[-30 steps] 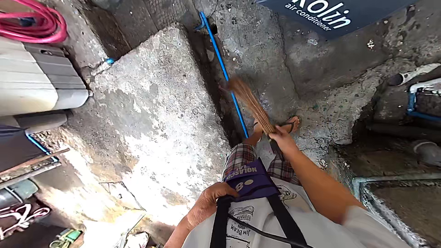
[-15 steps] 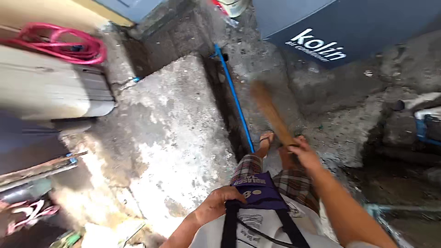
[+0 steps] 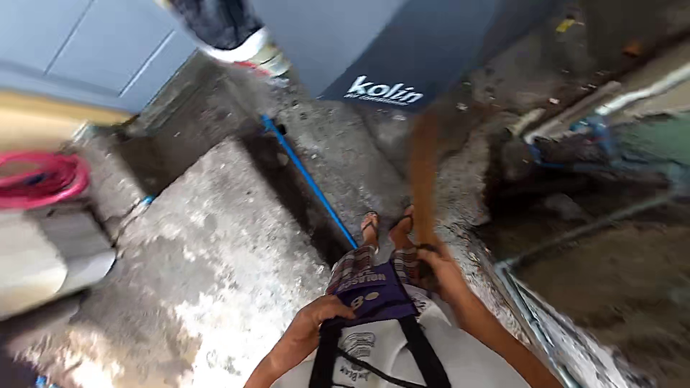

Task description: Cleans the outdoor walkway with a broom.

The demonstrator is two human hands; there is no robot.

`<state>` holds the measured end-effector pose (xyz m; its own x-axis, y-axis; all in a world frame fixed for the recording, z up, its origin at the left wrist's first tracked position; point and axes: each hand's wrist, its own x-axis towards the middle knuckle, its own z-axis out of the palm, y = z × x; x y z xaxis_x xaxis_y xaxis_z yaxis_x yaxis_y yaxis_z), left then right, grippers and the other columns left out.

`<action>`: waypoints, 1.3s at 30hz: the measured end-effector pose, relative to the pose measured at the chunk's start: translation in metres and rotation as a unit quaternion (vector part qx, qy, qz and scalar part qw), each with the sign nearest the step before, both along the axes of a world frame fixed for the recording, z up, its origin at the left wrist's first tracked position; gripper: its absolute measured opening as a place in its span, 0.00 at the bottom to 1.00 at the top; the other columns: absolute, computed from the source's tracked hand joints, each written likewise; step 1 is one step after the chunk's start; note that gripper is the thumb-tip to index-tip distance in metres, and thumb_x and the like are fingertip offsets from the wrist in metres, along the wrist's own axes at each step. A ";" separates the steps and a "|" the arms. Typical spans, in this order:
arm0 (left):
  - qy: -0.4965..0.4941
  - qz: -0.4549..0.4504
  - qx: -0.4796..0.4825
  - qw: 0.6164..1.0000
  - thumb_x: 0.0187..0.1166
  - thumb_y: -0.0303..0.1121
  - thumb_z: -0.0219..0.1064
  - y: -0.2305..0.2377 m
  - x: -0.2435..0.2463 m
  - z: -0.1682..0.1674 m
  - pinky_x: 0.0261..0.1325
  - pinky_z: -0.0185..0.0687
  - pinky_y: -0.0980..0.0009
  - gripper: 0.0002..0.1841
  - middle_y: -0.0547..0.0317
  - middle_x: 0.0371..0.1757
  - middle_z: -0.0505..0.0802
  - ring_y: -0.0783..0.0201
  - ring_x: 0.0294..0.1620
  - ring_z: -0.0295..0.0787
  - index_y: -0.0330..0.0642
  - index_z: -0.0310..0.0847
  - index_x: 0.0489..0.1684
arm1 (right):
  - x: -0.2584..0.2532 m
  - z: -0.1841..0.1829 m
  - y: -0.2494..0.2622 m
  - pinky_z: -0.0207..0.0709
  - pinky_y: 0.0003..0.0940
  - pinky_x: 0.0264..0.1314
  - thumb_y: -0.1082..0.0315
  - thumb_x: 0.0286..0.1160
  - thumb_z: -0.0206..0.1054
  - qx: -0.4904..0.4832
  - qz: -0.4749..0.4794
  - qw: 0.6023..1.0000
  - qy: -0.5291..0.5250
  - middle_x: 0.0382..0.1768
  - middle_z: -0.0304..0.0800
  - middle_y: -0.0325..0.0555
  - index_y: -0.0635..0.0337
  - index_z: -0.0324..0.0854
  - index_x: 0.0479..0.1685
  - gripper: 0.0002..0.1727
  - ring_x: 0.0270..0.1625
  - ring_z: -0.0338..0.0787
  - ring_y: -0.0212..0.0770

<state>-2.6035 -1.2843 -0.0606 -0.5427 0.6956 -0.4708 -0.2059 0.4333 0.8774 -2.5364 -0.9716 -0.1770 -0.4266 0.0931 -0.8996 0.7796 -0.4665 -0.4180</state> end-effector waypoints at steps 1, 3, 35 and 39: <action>0.007 -0.013 -0.008 1.000 0.82 0.30 0.63 0.008 -0.005 0.001 0.71 0.81 0.62 0.11 0.56 0.49 0.96 0.64 0.58 0.89 0.42 0.94 0.49 | -0.003 -0.008 -0.008 0.90 0.46 0.41 0.65 0.78 0.68 -0.050 -0.003 0.999 0.001 0.52 0.88 0.57 0.57 0.56 0.90 0.39 0.40 0.92 0.47; 0.011 -0.035 -0.025 0.999 0.78 0.25 0.63 0.031 -0.017 0.008 0.68 0.82 0.59 0.11 0.51 0.47 0.96 0.61 0.55 0.91 0.35 0.93 0.46 | -0.016 -0.026 -0.009 0.88 0.48 0.51 0.65 0.74 0.72 -0.108 0.012 0.994 -0.013 0.61 0.87 0.59 0.58 0.62 0.88 0.40 0.49 0.91 0.49; -0.058 -0.489 -0.007 0.870 0.83 0.34 0.63 0.171 -0.307 -0.019 0.71 0.81 0.65 0.11 0.61 0.52 0.95 0.67 0.60 0.88 0.46 0.93 0.50 | 0.060 -0.042 -0.113 0.82 0.35 0.28 0.50 0.88 0.55 -0.095 -0.783 0.563 -0.246 0.32 0.82 0.45 0.57 0.72 0.58 0.19 0.27 0.83 0.39; -0.065 -0.547 -0.002 0.835 0.85 0.36 0.62 0.174 -0.307 -0.019 0.72 0.79 0.69 0.12 0.60 0.52 0.94 0.71 0.61 0.87 0.42 0.91 0.51 | -0.016 -0.062 -0.092 0.83 0.38 0.32 0.51 0.81 0.62 -0.100 -0.659 0.744 -0.050 0.35 0.87 0.46 0.37 0.64 0.83 0.29 0.29 0.86 0.40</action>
<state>-2.9108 -1.1099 -0.0794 0.4714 0.7398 -0.4801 0.2218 0.4274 0.8764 -2.5522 -1.0639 -0.2387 -0.0128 0.2309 -0.9729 -0.3878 -0.8980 -0.2080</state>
